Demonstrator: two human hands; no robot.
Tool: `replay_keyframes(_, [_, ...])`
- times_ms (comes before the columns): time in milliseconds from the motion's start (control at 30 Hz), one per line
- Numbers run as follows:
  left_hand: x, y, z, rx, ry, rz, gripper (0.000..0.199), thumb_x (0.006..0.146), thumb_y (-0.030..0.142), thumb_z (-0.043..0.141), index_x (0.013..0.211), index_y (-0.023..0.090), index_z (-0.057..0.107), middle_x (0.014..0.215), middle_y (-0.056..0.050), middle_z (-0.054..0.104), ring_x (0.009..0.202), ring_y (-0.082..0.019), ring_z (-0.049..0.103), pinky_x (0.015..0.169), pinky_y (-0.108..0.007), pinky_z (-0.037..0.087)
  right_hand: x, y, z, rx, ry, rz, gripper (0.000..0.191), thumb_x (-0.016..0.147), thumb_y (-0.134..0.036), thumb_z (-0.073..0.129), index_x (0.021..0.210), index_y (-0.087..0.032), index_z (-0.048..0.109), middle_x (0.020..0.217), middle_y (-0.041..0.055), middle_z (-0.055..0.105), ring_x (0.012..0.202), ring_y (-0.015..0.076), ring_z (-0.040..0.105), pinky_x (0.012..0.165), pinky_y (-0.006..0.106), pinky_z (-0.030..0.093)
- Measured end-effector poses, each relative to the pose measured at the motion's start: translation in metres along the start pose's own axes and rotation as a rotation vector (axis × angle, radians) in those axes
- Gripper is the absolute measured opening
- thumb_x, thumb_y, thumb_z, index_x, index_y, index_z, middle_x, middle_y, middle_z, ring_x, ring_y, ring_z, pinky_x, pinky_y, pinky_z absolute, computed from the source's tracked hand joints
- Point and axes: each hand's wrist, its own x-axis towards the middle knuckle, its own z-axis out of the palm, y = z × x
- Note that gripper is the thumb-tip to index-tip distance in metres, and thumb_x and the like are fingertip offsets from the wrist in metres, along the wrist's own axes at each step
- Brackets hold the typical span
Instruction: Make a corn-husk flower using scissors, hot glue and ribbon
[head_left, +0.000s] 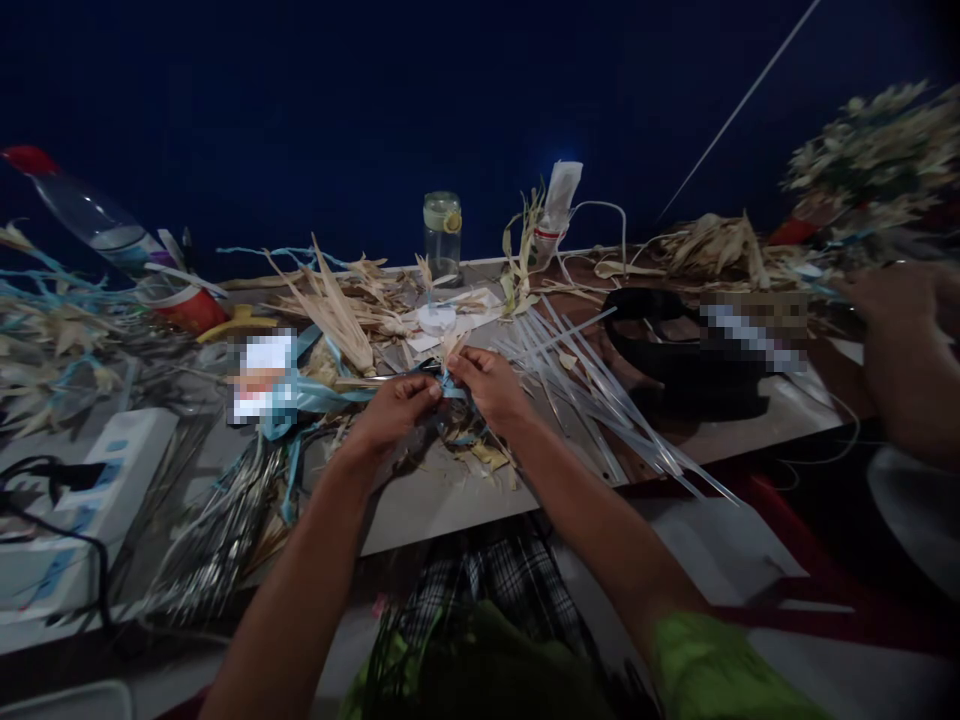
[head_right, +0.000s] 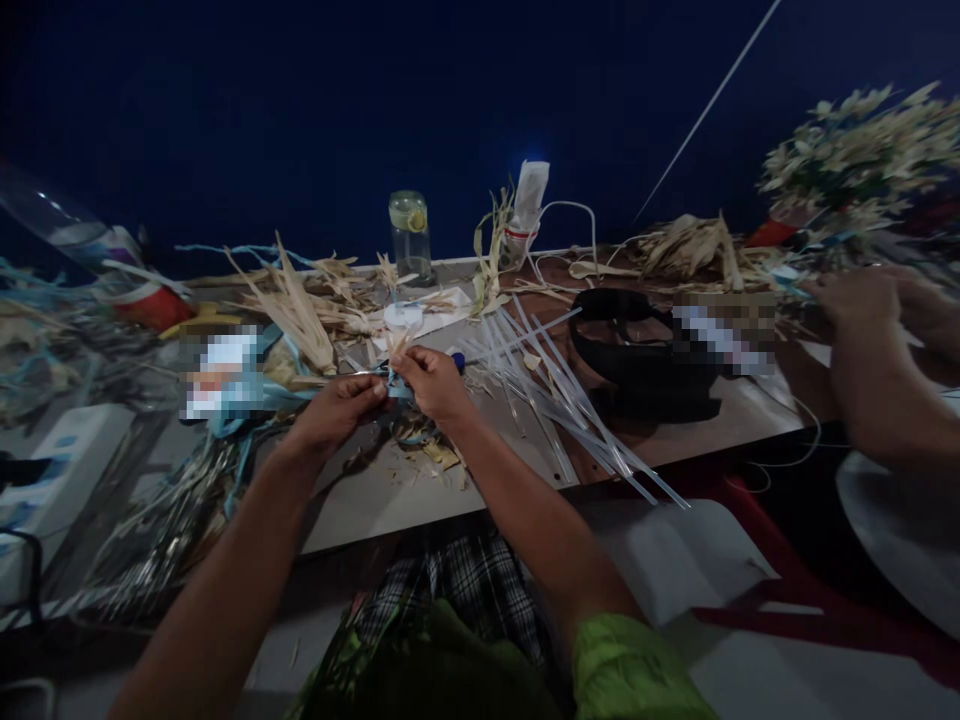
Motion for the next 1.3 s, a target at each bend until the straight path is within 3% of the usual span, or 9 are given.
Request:
replay_keyframes(267, [-0.003, 0.005, 0.0, -0.17, 0.03, -0.048, 0.025, 0.061, 0.033, 0.073, 0.067, 0.013, 0.061, 0.06, 0.001, 0.056, 0.055, -0.006, 0.048, 0.053, -0.018, 0.037, -0.007, -0.008, -0.005, 0.116, -0.082, 0.108, 0.045, 0.07, -0.06, 0.053, 0.065, -0.016, 0.057, 0.054, -0.0024, 0.048, 0.048, 0.0081, 0.043, 0.048, 0.022, 0.033])
replay_keyframes(467, [-0.003, 0.009, 0.001, -0.233, 0.068, 0.003, 0.026, 0.06, 0.033, 0.074, 0.073, 0.014, 0.063, 0.064, 0.001, 0.058, 0.056, -0.007, 0.049, 0.052, -0.017, 0.037, -0.006, -0.007, -0.005, -0.041, -0.22, 0.1, 0.033, 0.066, -0.048, 0.062, 0.073, -0.016, 0.06, 0.063, -0.0019, 0.057, 0.057, 0.009, 0.048, 0.057, 0.022, 0.038])
replay_keyframes(700, [0.001, 0.006, 0.002, -0.289, 0.118, 0.076, 0.023, 0.066, 0.032, 0.068, 0.075, 0.013, 0.059, 0.06, 0.001, 0.054, 0.043, -0.003, 0.035, 0.043, -0.017, 0.027, -0.002, 0.0, -0.005, -0.292, -0.129, -0.003, 0.019, 0.065, -0.033, 0.063, 0.067, -0.015, 0.059, 0.064, -0.0028, 0.058, 0.06, 0.0087, 0.048, 0.061, 0.022, 0.037])
replay_keyframes(867, [0.001, 0.006, 0.006, -0.349, 0.137, 0.094, 0.023, 0.068, 0.032, 0.067, 0.076, 0.013, 0.06, 0.063, 0.001, 0.054, 0.049, -0.004, 0.041, 0.048, -0.018, 0.033, -0.004, -0.004, -0.004, -0.403, -0.087, -0.071, 0.014, 0.066, -0.028, 0.06, 0.068, -0.015, 0.059, 0.066, -0.0025, 0.058, 0.064, 0.01, 0.049, 0.064, 0.022, 0.037])
replay_keyframes(1033, [0.0, 0.007, 0.004, -0.475, 0.073, 0.083, 0.029, 0.066, 0.039, 0.068, 0.069, 0.012, 0.059, 0.063, 0.0, 0.054, 0.054, -0.007, 0.046, 0.052, -0.02, 0.038, -0.006, -0.004, -0.001, -0.482, -0.131, -0.119, 0.01, 0.067, -0.025, 0.058, 0.067, -0.015, 0.06, 0.066, -0.002, 0.058, 0.066, 0.0107, 0.05, 0.065, 0.022, 0.036])
replay_keyframes(1167, [0.0, 0.009, 0.001, -0.535, 0.07, 0.011, 0.02, 0.06, 0.022, 0.073, 0.067, 0.013, 0.057, 0.06, 0.002, 0.054, 0.051, -0.006, 0.047, 0.05, -0.019, 0.038, -0.01, -0.006, 0.0, -0.461, -0.18, -0.118, 0.011, 0.067, -0.026, 0.059, 0.067, -0.015, 0.059, 0.066, -0.0022, 0.057, 0.065, 0.0101, 0.048, 0.065, 0.022, 0.035])
replay_keyframes(1300, [-0.001, 0.012, -0.003, -0.558, 0.114, -0.007, 0.02, 0.059, 0.018, 0.073, 0.065, 0.013, 0.054, 0.061, 0.003, 0.055, 0.047, -0.004, 0.046, 0.048, -0.017, 0.038, -0.012, -0.012, -0.001, -0.322, -0.228, -0.05, 0.025, 0.068, -0.039, 0.06, 0.066, -0.015, 0.056, 0.06, -0.0036, 0.048, 0.058, 0.0081, 0.04, 0.057, 0.021, 0.031])
